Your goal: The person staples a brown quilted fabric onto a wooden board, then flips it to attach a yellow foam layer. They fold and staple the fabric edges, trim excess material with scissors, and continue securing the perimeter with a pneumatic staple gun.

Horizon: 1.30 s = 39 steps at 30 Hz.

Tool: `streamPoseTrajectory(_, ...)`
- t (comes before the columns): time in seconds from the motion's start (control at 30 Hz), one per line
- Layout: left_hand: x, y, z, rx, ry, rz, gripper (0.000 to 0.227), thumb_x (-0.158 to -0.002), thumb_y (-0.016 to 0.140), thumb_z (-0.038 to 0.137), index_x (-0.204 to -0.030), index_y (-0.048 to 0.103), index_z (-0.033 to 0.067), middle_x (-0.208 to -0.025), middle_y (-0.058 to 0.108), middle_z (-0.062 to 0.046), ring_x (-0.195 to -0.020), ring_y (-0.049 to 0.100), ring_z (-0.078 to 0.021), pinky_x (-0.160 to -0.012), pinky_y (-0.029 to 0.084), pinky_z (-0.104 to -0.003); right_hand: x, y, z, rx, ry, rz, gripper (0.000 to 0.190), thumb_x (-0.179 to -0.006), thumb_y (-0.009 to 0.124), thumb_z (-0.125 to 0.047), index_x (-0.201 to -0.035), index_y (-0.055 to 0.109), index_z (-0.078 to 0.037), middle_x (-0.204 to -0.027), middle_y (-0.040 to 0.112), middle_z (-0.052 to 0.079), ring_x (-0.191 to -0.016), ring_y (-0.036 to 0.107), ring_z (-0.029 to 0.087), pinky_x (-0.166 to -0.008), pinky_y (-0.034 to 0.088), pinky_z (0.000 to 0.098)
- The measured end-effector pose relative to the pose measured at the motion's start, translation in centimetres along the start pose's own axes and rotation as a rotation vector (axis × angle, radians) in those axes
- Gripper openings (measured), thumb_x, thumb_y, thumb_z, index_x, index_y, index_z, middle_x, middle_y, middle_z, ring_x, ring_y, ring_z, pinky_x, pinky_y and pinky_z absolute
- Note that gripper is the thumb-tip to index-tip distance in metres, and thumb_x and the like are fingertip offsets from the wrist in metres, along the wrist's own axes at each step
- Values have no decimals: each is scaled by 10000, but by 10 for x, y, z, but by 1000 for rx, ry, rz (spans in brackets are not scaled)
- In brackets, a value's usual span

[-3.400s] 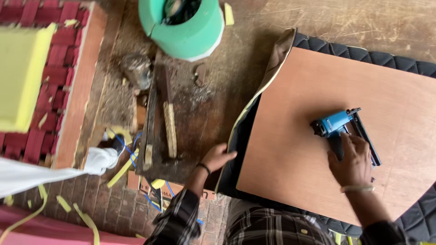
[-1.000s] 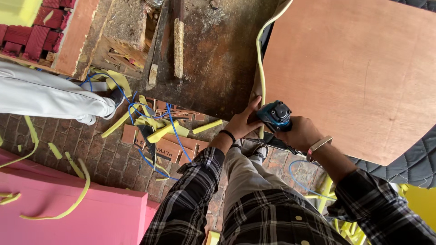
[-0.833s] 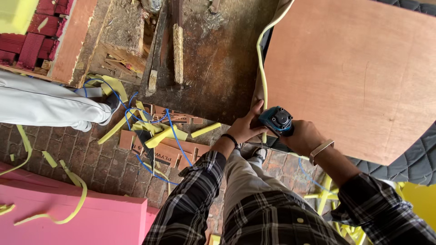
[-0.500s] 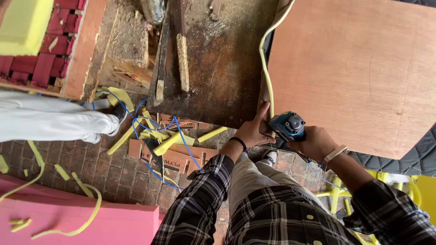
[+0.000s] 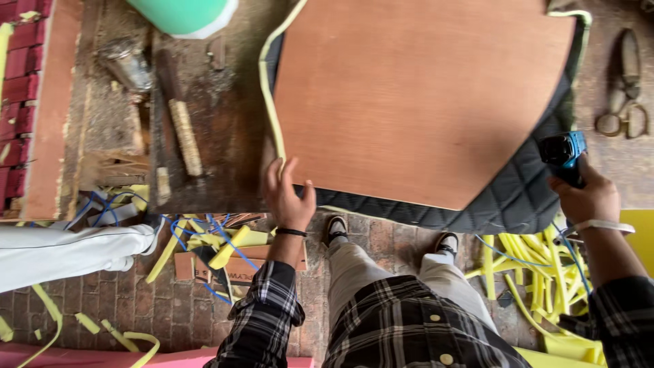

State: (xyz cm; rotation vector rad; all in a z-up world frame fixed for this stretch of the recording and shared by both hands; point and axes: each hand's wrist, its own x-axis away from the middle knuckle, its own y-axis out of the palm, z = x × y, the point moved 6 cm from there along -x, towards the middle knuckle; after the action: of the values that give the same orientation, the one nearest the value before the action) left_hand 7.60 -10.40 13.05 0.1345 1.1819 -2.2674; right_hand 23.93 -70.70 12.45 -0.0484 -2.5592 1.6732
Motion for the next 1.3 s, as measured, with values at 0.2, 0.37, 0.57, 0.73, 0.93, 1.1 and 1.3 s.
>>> streamPoseTrajectory(0.2, 28, 134, 171, 150, 78, -267, 394, -913, 753, 265, -1281, 678, 148, -1426, 608, -139, -1379, 534, -351, -1159, 434, -467, -77, -5, 126, 249, 69, -37, 882, -832, 876, -349, -1620, 526, -163, -1113, 705, 272, -1007, 683, 435, -876, 533, 504)
streamPoseTrajectory(0.37, 31, 190, 261, -65, 50, -510, 771, -848, 771, 477, -1485, 490, 145, -1613, 329, -219, -1497, 303, -409, -1202, 234, -560, -100, 5, 155, 222, 16, -74, 899, -774, 894, -354, -1587, 529, -231, -1186, 664, 212, -1115, 626, 401, -956, 492, 479)
streamPoseTrajectory(0.57, 70, 213, 290, -285, 224, -889, 1021, -715, 838, 482, -1585, 345, 274, -1686, 94, -152, -1561, 131, -372, -1223, 98, -591, -92, -25, 169, 187, -140, 60, 786, -779, 849, -223, -1531, 628, -279, -1259, 666, 140, -1212, 612, 355, -1015, 506, 455)
streamPoseTrajectory(0.73, 67, 232, 282, -73, 302, -552, 777, -718, 829, 142, -1440, 593, 304, -1663, 322, -101, -1534, 300, -308, -1255, 207, -531, -134, -57, 178, 70, -83, 53, 462, -895, 752, -247, -1343, 701, -142, -1383, 628, 138, -1308, 589, 312, -1106, 489, 422)
streamPoseTrajectory(0.93, 69, 279, 289, -54, 124, -465, 742, -662, 783, 15, -1358, 649, 234, -1616, 406, -102, -1516, 336, -321, -1251, 243, -530, -262, -53, 128, 390, -95, -43, 970, -830, 815, -592, -1454, 460, 60, -1367, 524, 267, -1267, 518, 375, -1027, 469, 457)
streamPoseTrajectory(1.1, 53, 305, 310, -47, 65, -397, 745, -635, 775, -1, -1333, 662, 232, -1613, 405, -101, -1512, 337, -336, -1241, 250, -537, -303, -12, 153, 505, 92, -403, 1057, -822, 827, -593, -1483, 371, 94, -1281, 562, 283, -1163, 568, 347, -971, 536, 419)
streamPoseTrajectory(1.3, 35, 322, 329, -31, 34, -425, 703, -682, 789, 77, -1357, 638, 201, -1613, 361, -127, -1515, 316, -369, -1232, 235, -553, -328, -6, 166, 327, 115, -265, 687, -842, 801, -185, -1389, 447, 35, -996, 697, 238, -776, 663, 300, -643, 623, 430)
